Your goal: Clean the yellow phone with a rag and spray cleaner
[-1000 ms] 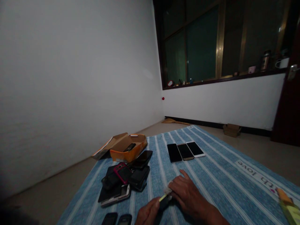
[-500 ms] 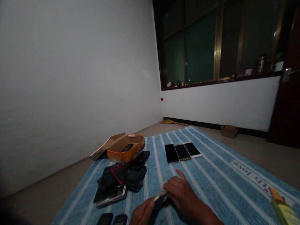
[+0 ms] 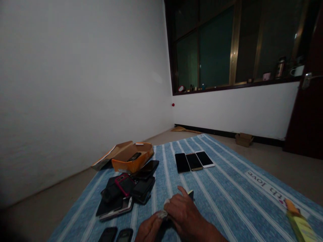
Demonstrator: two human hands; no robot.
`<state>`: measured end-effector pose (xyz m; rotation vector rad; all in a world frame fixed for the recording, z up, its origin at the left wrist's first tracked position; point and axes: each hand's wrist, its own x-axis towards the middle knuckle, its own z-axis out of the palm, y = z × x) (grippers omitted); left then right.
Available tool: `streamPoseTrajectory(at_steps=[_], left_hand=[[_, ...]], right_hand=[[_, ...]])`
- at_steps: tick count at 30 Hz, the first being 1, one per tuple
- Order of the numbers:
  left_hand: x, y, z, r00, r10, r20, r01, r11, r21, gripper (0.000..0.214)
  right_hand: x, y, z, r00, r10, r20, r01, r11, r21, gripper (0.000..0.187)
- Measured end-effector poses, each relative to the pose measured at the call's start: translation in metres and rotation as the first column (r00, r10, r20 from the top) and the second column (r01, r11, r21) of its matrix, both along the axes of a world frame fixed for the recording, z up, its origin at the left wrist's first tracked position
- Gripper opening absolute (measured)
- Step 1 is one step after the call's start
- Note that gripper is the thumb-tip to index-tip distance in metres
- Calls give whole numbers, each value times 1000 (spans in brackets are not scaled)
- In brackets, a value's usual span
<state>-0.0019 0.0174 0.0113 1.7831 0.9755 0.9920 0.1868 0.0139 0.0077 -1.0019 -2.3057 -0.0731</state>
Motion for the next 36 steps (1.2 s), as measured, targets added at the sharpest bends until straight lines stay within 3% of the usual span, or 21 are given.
streamPoseTrajectory(at_steps=[6, 12, 15, 23, 32, 36], left_hand=[[1, 2, 5, 998, -63, -12, 62, 998, -22, 46], [-1, 4, 2, 995, -28, -94, 24, 999, -42, 53], [0, 3, 4, 996, -42, -80, 39, 998, -50, 52], [-1, 9, -8, 995, -80, -52, 79, 997, -24, 49], [2, 4, 7, 996, -52, -73, 49, 998, -49, 53], [3, 5, 5, 996, -44, -74, 40, 997, -59, 52]], right_hand=[[25, 3, 3, 998, -61, 1, 61, 996, -65, 14], [60, 15, 3, 990, -127, -68, 120, 988, -99, 19], [55, 12, 6, 992, -119, -42, 115, 989, -91, 18], [2, -2, 6, 1000, -17, -16, 17, 1000, -21, 13], [55, 16, 11, 989, -121, -90, 110, 987, -114, 16], [49, 14, 11, 988, -133, -77, 126, 988, -92, 13]])
